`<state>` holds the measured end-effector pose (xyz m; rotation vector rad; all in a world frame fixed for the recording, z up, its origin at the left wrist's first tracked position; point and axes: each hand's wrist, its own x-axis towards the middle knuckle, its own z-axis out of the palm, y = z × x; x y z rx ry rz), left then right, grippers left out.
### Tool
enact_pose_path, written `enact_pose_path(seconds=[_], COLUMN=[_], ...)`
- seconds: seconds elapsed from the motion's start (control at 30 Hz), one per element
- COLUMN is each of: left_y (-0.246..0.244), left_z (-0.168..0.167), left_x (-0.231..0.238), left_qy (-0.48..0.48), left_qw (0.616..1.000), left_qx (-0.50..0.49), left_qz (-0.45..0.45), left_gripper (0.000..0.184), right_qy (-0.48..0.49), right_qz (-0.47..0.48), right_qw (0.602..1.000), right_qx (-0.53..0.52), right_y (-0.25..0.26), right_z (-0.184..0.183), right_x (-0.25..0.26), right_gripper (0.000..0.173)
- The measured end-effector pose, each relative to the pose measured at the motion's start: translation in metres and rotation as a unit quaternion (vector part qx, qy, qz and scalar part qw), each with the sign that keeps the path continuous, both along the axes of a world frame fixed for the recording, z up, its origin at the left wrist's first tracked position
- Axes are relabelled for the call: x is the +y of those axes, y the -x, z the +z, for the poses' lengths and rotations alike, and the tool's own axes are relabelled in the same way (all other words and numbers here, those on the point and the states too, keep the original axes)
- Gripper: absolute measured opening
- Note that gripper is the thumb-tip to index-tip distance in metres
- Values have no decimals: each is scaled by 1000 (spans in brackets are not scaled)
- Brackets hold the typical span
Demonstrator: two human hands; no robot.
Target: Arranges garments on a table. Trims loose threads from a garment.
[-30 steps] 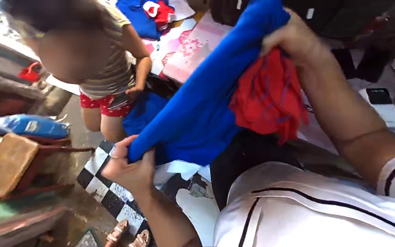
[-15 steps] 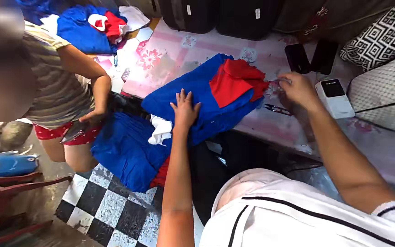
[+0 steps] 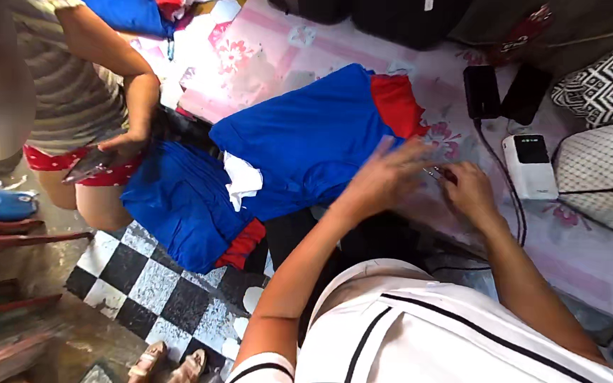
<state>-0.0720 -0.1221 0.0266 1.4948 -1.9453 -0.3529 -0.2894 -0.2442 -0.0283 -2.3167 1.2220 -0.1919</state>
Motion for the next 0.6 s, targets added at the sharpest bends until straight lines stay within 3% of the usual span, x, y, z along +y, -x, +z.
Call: enact_pose_path(seconds=[0.07,0.13,0.23,0.33,0.4,0.47,0.53,0.6], left_y=[-54,-94,-95,-65,-43,-27,-21,-26], left_z=[-31,-61,-79,-87,-85,-74,-65,-69], left_x=[49,107,168,174,159,135,108,88], left_qy=[-31,-73,-71,4,79,128,125,109], left_qw=[975,927,878,869,868,886,909,930], left_qx=[-67,-55,0,8,-2,30,89,122], left_qz=[210,364,474,495,490,444,388,328], left_gripper=[32,38,42,46,36,25,25,21], right_qy=[-22,-24,-52,-85,-33,24,48,51], right_qz=[-10,-40,-78,-37,28,72,78,78], right_qw=[1000,998,985,963,967,971,969,974], right_qx=[0,-48,-144,-255,-251,-226,-228,-206], right_y=[2,2,-12,-53,-81,-108,-130,-143], right_z=[1,9,34,59,66,65,56,45], right_x=[-9,-11,-5,23,47,70,88,102], right_gripper=[25,26,34,38,41,38,25,24])
